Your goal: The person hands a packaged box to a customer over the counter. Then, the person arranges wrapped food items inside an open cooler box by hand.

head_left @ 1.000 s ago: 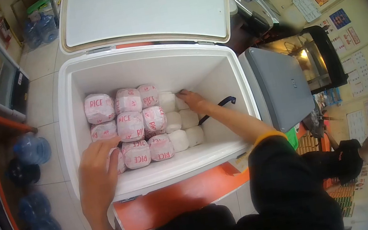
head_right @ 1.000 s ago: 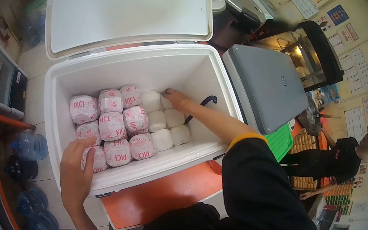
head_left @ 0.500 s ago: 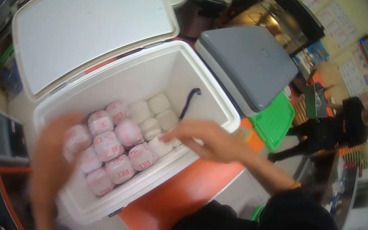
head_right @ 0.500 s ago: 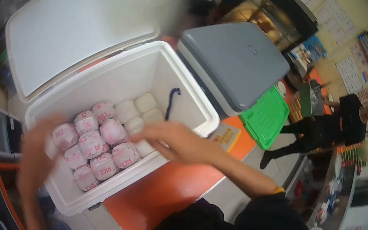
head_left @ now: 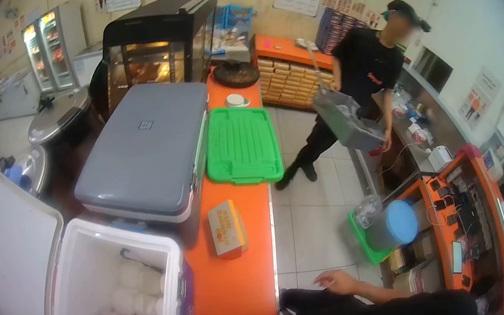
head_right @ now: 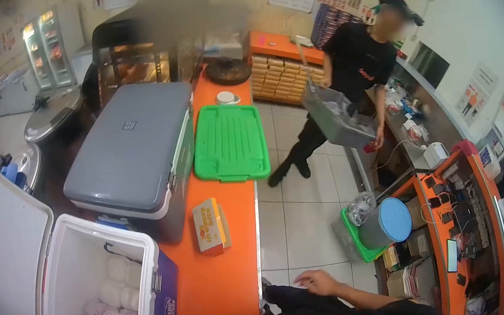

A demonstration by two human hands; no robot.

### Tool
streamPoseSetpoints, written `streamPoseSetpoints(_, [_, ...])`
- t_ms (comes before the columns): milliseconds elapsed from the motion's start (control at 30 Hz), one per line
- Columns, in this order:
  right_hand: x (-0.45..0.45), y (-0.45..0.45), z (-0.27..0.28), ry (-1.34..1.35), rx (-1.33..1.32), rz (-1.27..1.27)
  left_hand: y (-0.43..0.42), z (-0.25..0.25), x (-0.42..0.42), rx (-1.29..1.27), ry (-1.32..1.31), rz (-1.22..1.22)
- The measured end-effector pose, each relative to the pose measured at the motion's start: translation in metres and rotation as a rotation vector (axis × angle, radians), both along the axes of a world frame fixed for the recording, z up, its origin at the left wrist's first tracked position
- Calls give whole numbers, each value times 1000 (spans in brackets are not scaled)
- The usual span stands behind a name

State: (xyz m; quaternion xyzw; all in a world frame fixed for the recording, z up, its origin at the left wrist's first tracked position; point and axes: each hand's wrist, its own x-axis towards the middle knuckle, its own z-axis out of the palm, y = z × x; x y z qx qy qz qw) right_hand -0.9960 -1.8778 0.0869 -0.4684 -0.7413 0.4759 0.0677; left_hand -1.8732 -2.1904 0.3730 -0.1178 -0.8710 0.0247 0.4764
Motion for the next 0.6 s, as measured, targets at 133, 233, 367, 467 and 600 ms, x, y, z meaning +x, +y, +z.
streamPoseSetpoints(133, [104, -10, -35, -85, 79, -205, 3, -9, -53, -19, -258, -225])
streamPoseSetpoints(233, [138, -12, -60, -212, 68, -170, -51, -29, -65, 133, -626, -251])
streamPoseSetpoints(367, [155, -2, -90, -293, 188, 182, -47, -21, -15, 79, -354, 170])
streamPoseSetpoints(467, [175, 0, -100, -355, 149, 111, -54, -15, -31, 158, -343, 107])
streamPoseSetpoints(600, [181, -23, -83, -299, 188, 6, -78, -16, -25, 181, -255, 192])
